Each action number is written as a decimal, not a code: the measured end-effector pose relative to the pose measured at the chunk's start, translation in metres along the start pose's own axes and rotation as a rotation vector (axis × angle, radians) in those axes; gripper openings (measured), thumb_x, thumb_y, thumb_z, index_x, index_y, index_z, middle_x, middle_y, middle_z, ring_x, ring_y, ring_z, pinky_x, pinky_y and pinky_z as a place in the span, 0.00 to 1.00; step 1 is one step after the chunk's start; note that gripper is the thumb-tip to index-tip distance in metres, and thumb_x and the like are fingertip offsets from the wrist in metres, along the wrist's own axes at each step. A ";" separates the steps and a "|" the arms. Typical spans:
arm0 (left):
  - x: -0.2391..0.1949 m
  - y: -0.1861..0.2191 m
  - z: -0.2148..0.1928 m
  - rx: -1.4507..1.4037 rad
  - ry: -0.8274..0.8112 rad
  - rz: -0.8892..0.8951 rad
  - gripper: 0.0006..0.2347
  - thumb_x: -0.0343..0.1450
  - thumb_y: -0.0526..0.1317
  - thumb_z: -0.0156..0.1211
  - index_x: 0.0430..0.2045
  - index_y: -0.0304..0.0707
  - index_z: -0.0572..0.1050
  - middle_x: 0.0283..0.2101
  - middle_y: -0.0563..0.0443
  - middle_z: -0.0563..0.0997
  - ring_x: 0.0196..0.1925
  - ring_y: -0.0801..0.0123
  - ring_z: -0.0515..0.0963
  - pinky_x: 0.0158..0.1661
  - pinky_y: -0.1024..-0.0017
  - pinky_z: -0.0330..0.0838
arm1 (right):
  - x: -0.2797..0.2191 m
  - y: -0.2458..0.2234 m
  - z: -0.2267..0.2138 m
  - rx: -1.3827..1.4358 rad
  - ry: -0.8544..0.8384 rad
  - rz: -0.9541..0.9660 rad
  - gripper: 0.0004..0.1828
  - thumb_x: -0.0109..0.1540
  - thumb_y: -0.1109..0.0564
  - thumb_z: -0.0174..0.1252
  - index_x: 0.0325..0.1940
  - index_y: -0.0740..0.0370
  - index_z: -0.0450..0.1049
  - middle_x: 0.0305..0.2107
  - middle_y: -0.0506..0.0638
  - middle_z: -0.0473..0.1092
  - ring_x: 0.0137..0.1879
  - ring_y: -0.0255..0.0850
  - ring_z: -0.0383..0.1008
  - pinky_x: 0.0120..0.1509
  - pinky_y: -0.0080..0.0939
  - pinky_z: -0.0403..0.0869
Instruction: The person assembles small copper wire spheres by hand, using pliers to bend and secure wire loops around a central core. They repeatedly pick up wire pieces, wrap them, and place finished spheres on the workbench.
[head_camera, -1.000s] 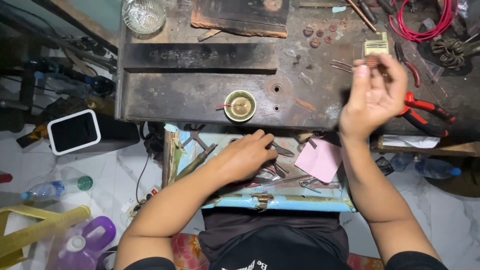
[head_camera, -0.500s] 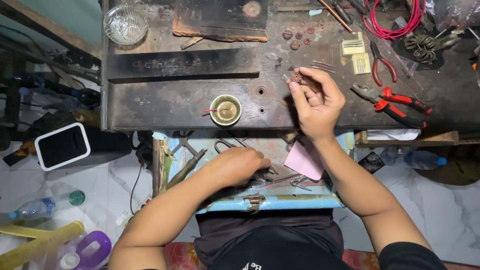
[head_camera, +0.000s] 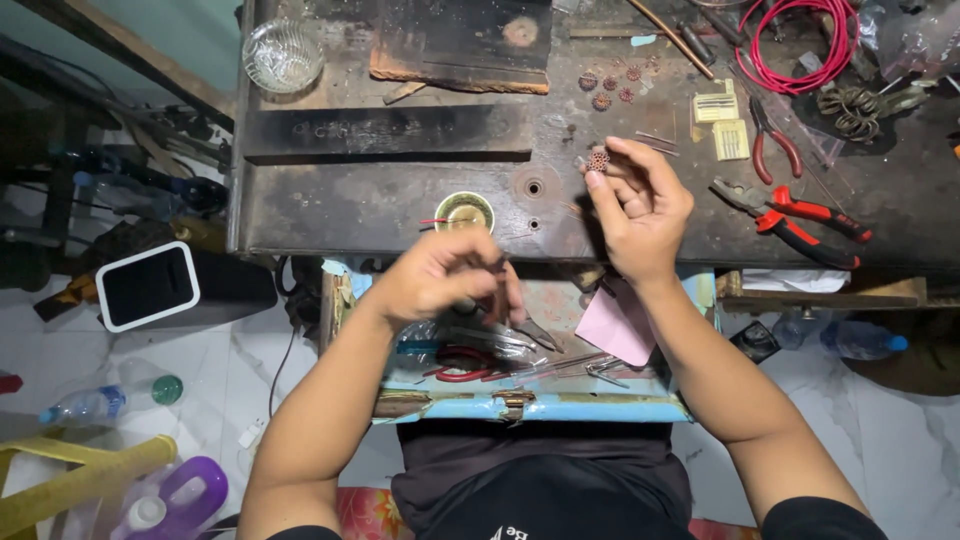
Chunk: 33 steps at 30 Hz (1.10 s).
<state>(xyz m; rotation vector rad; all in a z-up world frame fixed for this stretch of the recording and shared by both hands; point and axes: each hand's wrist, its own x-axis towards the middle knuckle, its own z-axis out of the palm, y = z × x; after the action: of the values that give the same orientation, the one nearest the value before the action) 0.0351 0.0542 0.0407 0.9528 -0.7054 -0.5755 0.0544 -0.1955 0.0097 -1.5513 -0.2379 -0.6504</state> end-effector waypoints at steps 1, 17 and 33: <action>-0.002 -0.012 0.001 0.001 -0.002 0.000 0.07 0.75 0.34 0.60 0.35 0.27 0.72 0.36 0.29 0.84 0.32 0.52 0.87 0.28 0.62 0.82 | 0.002 -0.002 -0.001 0.000 0.001 -0.002 0.16 0.65 0.76 0.62 0.57 0.78 0.72 0.45 0.65 0.73 0.47 0.50 0.82 0.52 0.42 0.83; 0.004 -0.035 0.020 1.257 -0.347 -0.475 0.09 0.76 0.41 0.55 0.30 0.35 0.70 0.36 0.43 0.78 0.41 0.49 0.77 0.35 0.53 0.71 | 0.071 0.107 -0.192 -0.697 0.169 0.112 0.14 0.59 0.71 0.61 0.48 0.65 0.80 0.32 0.56 0.80 0.41 0.37 0.87 0.46 0.30 0.84; 0.007 -0.034 0.027 1.042 -0.058 0.135 0.04 0.77 0.35 0.51 0.38 0.32 0.71 0.34 0.44 0.74 0.33 0.51 0.75 0.35 0.60 0.70 | 0.073 0.117 -0.249 -0.796 0.016 0.073 0.18 0.65 0.80 0.55 0.56 0.72 0.72 0.45 0.61 0.78 0.42 0.42 0.83 0.48 0.34 0.80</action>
<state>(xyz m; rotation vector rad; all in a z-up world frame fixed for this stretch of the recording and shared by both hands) 0.0146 0.0194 0.0236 1.8299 -1.1429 -0.0726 0.1112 -0.4655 -0.0600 -2.2986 0.1144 -0.7435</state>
